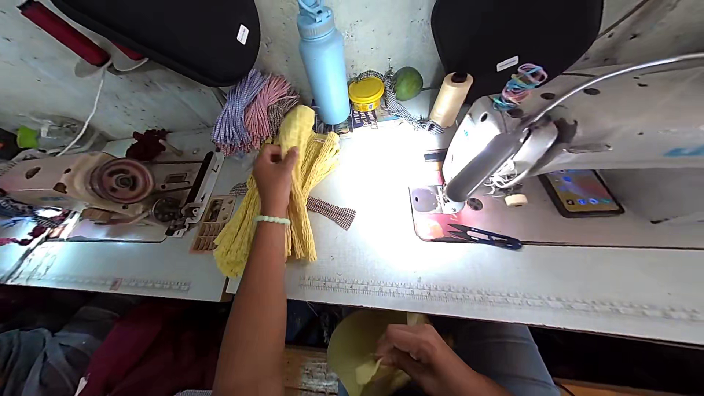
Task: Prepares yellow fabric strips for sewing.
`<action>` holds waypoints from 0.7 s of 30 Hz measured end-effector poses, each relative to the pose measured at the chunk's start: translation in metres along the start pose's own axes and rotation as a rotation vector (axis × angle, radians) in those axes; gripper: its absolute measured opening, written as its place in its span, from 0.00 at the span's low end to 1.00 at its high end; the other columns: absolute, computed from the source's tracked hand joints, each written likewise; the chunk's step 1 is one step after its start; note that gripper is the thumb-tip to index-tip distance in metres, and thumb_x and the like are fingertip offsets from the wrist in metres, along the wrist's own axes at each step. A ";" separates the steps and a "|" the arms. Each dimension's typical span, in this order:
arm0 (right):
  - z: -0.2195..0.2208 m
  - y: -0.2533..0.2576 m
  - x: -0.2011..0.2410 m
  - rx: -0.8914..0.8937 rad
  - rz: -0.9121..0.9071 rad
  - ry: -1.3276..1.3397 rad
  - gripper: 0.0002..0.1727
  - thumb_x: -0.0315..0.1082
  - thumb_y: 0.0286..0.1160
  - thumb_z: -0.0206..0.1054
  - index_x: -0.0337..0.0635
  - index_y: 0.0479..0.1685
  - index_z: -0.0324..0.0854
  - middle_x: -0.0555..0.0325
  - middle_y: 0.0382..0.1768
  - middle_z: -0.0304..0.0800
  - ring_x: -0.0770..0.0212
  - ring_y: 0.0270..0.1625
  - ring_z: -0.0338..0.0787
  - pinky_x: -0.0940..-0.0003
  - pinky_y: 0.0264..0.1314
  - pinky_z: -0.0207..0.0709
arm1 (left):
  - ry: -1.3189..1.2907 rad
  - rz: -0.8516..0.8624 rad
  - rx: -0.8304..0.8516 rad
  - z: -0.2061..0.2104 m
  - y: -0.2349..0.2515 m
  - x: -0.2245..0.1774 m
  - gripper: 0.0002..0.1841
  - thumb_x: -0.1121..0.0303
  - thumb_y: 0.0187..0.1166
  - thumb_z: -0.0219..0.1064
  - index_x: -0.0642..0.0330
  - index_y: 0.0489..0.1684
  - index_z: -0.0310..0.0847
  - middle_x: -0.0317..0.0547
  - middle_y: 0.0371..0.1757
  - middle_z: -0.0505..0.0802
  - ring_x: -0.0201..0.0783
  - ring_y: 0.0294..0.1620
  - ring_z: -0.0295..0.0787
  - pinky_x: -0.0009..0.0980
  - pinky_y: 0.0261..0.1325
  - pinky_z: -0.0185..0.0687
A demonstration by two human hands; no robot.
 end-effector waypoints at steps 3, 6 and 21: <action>-0.013 0.006 0.012 -0.107 -0.018 0.040 0.09 0.31 0.84 0.65 0.34 0.44 0.86 0.51 0.39 0.93 0.72 0.43 0.91 0.85 0.51 0.82 | -0.153 0.120 -0.194 -0.024 -0.022 -0.029 0.17 0.70 0.76 0.69 0.71 0.57 0.75 0.50 0.45 0.87 0.35 0.44 0.86 0.36 0.51 0.85; -0.034 0.019 0.025 -0.218 -0.059 0.141 0.10 0.37 0.87 0.63 0.40 0.46 0.85 0.56 0.48 0.91 0.72 0.54 0.90 0.80 0.59 0.84 | -0.194 0.282 -0.240 -0.031 -0.078 -0.058 0.17 0.73 0.79 0.63 0.59 0.65 0.69 0.34 0.53 0.84 0.23 0.49 0.84 0.25 0.51 0.84; -0.082 0.035 0.029 -0.295 0.065 0.248 0.08 0.34 0.86 0.59 0.44 0.48 0.84 0.73 0.41 0.87 0.86 0.44 0.84 0.89 0.49 0.80 | -0.087 0.596 0.229 0.028 -0.217 -0.063 0.15 0.61 0.85 0.64 0.63 0.58 0.81 0.57 0.69 0.86 0.43 0.75 0.79 0.36 0.78 0.72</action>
Point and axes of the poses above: each hand's wrist, its own y-axis towards the middle knuckle, its own z-axis out of the palm, x = y × z, the point moved 2 cm from there along y, towards the middle knuckle
